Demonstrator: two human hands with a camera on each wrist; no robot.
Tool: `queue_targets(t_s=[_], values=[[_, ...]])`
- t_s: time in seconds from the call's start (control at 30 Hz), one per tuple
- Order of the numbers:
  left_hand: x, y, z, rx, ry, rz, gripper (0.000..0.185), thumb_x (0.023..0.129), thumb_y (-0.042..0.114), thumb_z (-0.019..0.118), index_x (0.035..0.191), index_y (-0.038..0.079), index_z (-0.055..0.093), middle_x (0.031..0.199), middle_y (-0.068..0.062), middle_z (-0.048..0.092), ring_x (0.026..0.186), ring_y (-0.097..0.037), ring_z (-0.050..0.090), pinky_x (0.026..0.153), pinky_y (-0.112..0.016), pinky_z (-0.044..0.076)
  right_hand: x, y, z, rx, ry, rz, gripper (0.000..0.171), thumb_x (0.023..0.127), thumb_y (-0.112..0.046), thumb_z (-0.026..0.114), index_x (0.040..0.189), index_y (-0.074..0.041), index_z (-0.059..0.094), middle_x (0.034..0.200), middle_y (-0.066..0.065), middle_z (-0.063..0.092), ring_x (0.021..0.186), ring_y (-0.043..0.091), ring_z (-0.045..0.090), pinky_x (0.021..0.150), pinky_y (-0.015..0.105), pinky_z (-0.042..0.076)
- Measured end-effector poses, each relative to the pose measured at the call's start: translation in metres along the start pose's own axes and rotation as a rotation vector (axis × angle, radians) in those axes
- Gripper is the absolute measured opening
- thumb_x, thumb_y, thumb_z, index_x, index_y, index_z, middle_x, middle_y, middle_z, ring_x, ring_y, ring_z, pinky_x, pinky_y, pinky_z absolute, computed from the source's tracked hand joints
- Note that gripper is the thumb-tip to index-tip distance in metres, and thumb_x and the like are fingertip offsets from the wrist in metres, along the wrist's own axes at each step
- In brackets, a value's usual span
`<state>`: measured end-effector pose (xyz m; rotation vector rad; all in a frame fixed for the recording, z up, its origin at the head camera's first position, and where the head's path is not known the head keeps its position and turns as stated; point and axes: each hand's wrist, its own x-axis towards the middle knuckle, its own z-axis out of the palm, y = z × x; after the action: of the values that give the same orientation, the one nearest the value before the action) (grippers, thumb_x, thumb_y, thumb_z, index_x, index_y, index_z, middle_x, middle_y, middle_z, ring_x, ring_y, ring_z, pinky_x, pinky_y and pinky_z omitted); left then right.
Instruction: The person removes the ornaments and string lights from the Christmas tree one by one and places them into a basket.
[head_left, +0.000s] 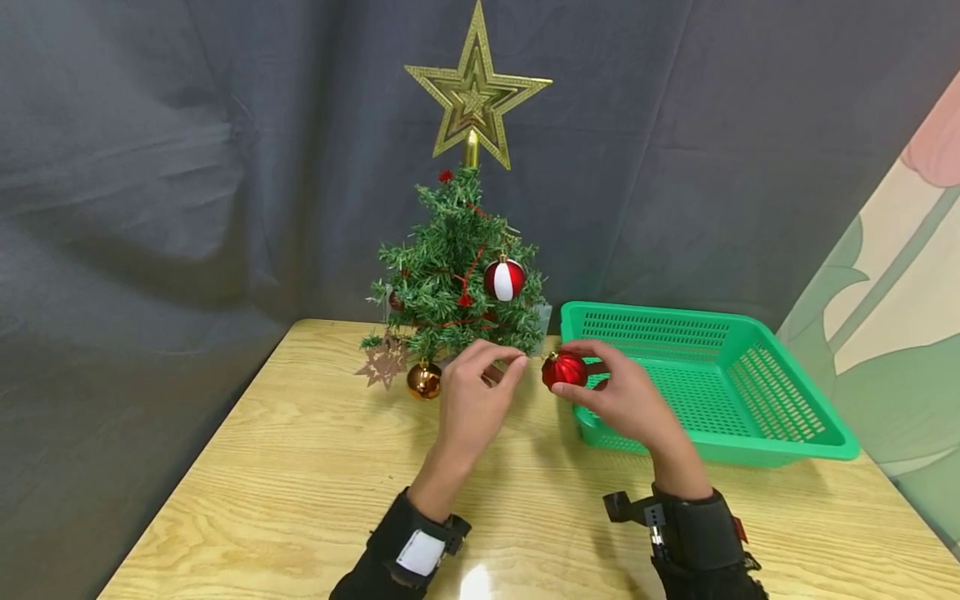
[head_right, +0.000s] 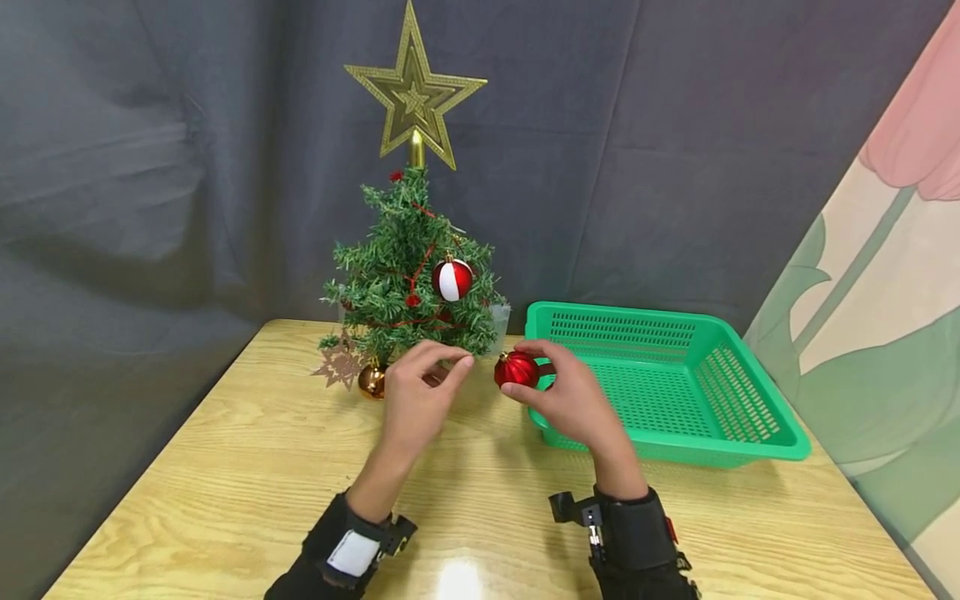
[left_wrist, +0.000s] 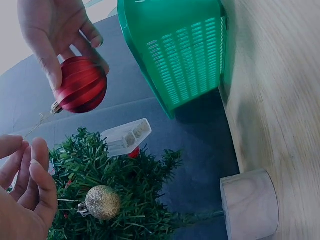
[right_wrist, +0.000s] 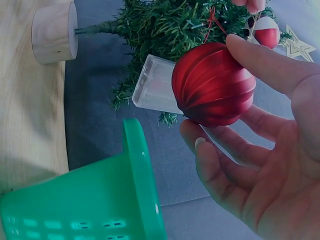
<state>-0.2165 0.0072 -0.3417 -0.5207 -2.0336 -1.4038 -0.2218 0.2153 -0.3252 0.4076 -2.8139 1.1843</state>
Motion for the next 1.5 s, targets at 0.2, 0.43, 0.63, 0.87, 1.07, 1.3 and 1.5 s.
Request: queue_targets(t_s=[0.2,0.43,0.63,0.87,1.07,1.3,1.5], values=[[0.001,0.0,-0.004,0.022,-0.021,-0.01,0.009,0.087,0.012,0.076,0.095,0.007,0.077,0.088,-0.005,0.07,0.067,-0.015,0.068,0.064,-0.019,0.055,-0.002,0.002,-0.005,-0.019,0.003,0.032,0.063,0.087,-0.041,0.076,0.14,-0.015,0.052,0.132,0.014,0.06,0.113,0.038,0.062,0.071,0.033,0.057],[0.003,0.001,-0.01,0.062,-0.032,-0.038,0.008,0.087,0.014,0.076,0.093,0.009,0.078,0.086,-0.004,0.07,0.067,-0.014,0.067,0.064,-0.02,0.054,-0.005,0.011,-0.014,-0.031,0.025,0.062,0.066,0.088,-0.044,0.074,0.142,-0.016,0.05,0.136,0.016,0.057,0.118,0.039,0.059,0.072,0.034,0.055],[0.007,0.0,-0.022,0.103,-0.021,-0.065,0.008,0.088,0.015,0.076,0.094,0.01,0.078,0.086,-0.003,0.07,0.067,-0.014,0.066,0.064,-0.021,0.053,-0.006,0.021,-0.024,-0.07,0.059,0.107,0.067,0.089,-0.042,0.073,0.144,-0.012,0.049,0.135,0.018,0.057,0.119,0.04,0.057,0.076,0.037,0.055],[0.013,-0.007,-0.045,0.174,-0.083,-0.129,0.009,0.091,0.018,0.073,0.096,0.013,0.078,0.089,-0.002,0.07,0.069,-0.013,0.064,0.065,-0.027,0.052,-0.01,0.036,-0.034,-0.21,0.071,0.201,0.067,0.09,-0.041,0.072,0.142,-0.006,0.047,0.129,0.025,0.061,0.11,0.041,0.062,0.074,0.041,0.054],[0.018,-0.006,-0.063,0.202,-0.087,-0.174,0.009,0.091,0.02,0.073,0.097,0.014,0.078,0.091,-0.002,0.072,0.069,-0.016,0.064,0.068,-0.032,0.051,-0.013,0.046,-0.042,-0.35,0.062,0.276,0.07,0.089,-0.043,0.072,0.141,-0.002,0.047,0.122,0.03,0.063,0.099,0.041,0.063,0.068,0.041,0.05],[0.018,0.001,-0.07,0.278,-0.137,-0.268,0.012,0.092,0.021,0.071,0.098,0.015,0.079,0.088,0.0,0.076,0.047,-0.01,0.044,0.048,-0.022,0.033,-0.015,0.052,-0.044,-0.444,0.03,0.352,0.071,0.089,-0.043,0.072,0.141,-0.002,0.047,0.12,0.031,0.062,0.098,0.044,0.063,0.066,0.042,0.049],[0.016,0.003,-0.066,0.296,-0.201,-0.362,0.017,0.094,0.015,0.065,0.098,0.01,0.08,0.069,0.004,0.074,0.035,-0.007,0.04,0.038,-0.018,0.024,-0.015,0.053,-0.043,-0.491,0.012,0.386,0.069,0.089,-0.04,0.073,0.144,-0.006,0.048,0.114,0.028,0.066,0.086,0.04,0.065,0.058,0.041,0.047]])
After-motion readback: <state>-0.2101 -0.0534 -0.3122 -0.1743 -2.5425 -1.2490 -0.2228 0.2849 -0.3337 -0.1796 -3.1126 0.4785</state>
